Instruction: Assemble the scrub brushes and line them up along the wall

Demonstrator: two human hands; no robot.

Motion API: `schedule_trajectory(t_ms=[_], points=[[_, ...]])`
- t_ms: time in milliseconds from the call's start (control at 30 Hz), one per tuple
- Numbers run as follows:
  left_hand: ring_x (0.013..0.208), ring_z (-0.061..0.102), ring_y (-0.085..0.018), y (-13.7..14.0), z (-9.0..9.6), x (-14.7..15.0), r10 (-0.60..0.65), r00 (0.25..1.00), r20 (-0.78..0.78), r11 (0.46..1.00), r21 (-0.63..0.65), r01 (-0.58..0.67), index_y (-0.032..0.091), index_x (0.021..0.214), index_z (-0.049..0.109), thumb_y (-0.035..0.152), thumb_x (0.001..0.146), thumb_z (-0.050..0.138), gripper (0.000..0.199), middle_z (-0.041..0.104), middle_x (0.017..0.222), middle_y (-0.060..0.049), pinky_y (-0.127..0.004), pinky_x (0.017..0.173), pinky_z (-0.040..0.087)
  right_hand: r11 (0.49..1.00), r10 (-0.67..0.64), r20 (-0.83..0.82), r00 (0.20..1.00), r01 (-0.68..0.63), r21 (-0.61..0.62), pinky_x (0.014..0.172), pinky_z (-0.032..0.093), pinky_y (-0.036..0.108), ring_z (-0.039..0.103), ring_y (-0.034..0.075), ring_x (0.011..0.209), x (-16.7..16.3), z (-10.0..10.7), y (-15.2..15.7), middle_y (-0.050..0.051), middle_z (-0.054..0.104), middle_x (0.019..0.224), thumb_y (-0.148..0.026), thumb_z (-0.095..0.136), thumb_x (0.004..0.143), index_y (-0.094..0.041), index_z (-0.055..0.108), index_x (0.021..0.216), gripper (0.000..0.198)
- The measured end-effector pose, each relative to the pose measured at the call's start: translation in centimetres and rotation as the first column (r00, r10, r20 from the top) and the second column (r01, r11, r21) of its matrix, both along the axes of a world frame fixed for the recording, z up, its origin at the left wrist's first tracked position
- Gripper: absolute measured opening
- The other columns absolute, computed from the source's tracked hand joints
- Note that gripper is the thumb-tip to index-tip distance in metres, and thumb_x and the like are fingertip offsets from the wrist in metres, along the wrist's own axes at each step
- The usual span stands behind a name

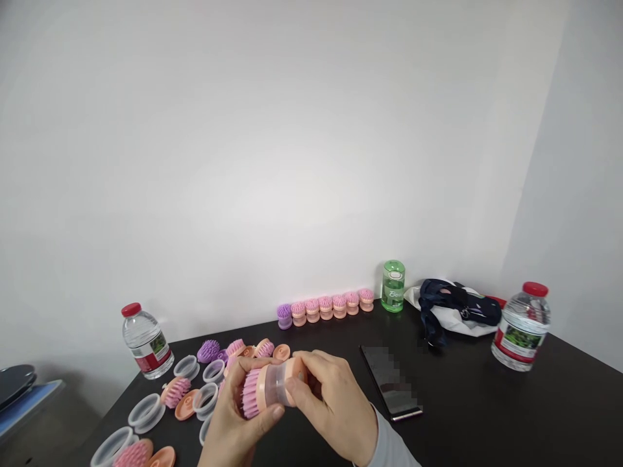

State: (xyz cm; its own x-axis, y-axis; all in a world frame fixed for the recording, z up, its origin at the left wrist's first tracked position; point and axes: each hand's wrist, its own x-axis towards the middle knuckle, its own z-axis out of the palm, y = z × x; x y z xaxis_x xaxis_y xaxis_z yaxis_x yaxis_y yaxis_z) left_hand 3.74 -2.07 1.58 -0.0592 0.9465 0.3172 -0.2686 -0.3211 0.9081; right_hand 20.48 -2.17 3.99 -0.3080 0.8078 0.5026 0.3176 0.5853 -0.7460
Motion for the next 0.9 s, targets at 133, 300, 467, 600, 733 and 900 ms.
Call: schedule_trajectory(t_ms=[133,300,467,600,733,900], points=[[0.083,0.069,-0.019,0.1,0.1,0.3,-0.064,0.991,0.118,0.995,-0.071,0.073,0.022,0.091,0.066,0.031,0.053,0.094,0.048,0.075,0.097,-0.002,-0.027,0.075,0.053,0.999,-0.01,-0.012,1.0,0.01,0.033,0.075,0.049,0.027,0.064,0.017,0.077,0.3,0.1,-0.2,0.001,0.065,0.085,-0.022,0.052,0.094,-0.02,0.059,0.109,0.016],[0.093,0.068,-0.023,0.3,0.1,0.0,-0.048,0.993,0.104,0.997,-0.054,0.053,0.022,0.091,0.067,0.031,0.051,0.095,0.049,0.074,0.098,-0.004,-0.029,0.08,0.053,0.994,0.014,0.019,1.0,-0.016,0.111,0.086,0.052,0.029,0.067,0.022,0.098,0.5,0.2,-0.3,0.004,0.068,0.096,-0.015,0.056,0.087,-0.02,0.06,0.121,0.035],[0.115,0.058,-0.031,0.3,-0.1,-0.4,-0.008,1.0,0.028,1.0,-0.027,0.009,0.022,0.09,0.067,0.035,0.049,0.095,0.051,0.073,0.097,-0.006,-0.033,0.09,0.048,0.984,0.069,0.025,0.997,-0.072,0.163,0.098,0.05,0.029,0.063,0.022,0.111,0.9,0.5,-0.4,0.007,0.063,0.115,-0.015,0.058,0.088,-0.024,0.057,0.136,0.049],[0.093,0.063,-0.024,0.1,0.0,-0.4,-0.006,1.0,0.02,1.0,-0.028,0.006,0.023,0.09,0.067,0.034,0.051,0.094,0.049,0.071,0.089,-0.002,-0.029,0.079,0.049,0.978,0.085,0.046,0.995,-0.092,0.186,0.099,0.05,0.03,0.062,0.021,0.111,1.0,0.3,-0.5,0.008,0.061,0.119,-0.021,0.058,0.094,-0.025,0.05,0.144,0.051],[0.072,0.059,-0.015,-0.1,0.4,-0.5,-0.021,1.0,0.01,0.999,-0.025,0.022,0.022,0.089,0.067,0.034,0.05,0.095,0.05,0.069,0.084,0.0,-0.023,0.065,0.044,0.971,0.064,0.084,0.994,-0.081,0.223,0.104,0.049,0.031,0.06,0.023,0.122,1.1,0.0,-0.4,0.009,0.06,0.131,-0.029,0.056,0.1,-0.027,0.044,0.149,0.051],[0.066,0.054,-0.012,-0.2,0.8,-0.6,-0.063,0.998,0.0,0.997,-0.048,0.063,0.02,0.085,0.067,0.04,0.046,0.097,0.053,0.066,0.076,0.001,-0.021,0.06,0.04,0.952,0.045,0.153,0.987,-0.089,0.294,0.108,0.049,0.031,0.056,0.024,0.13,1.5,0.0,-0.3,0.011,0.059,0.139,-0.036,0.053,0.102,-0.024,0.043,0.15,0.05]])
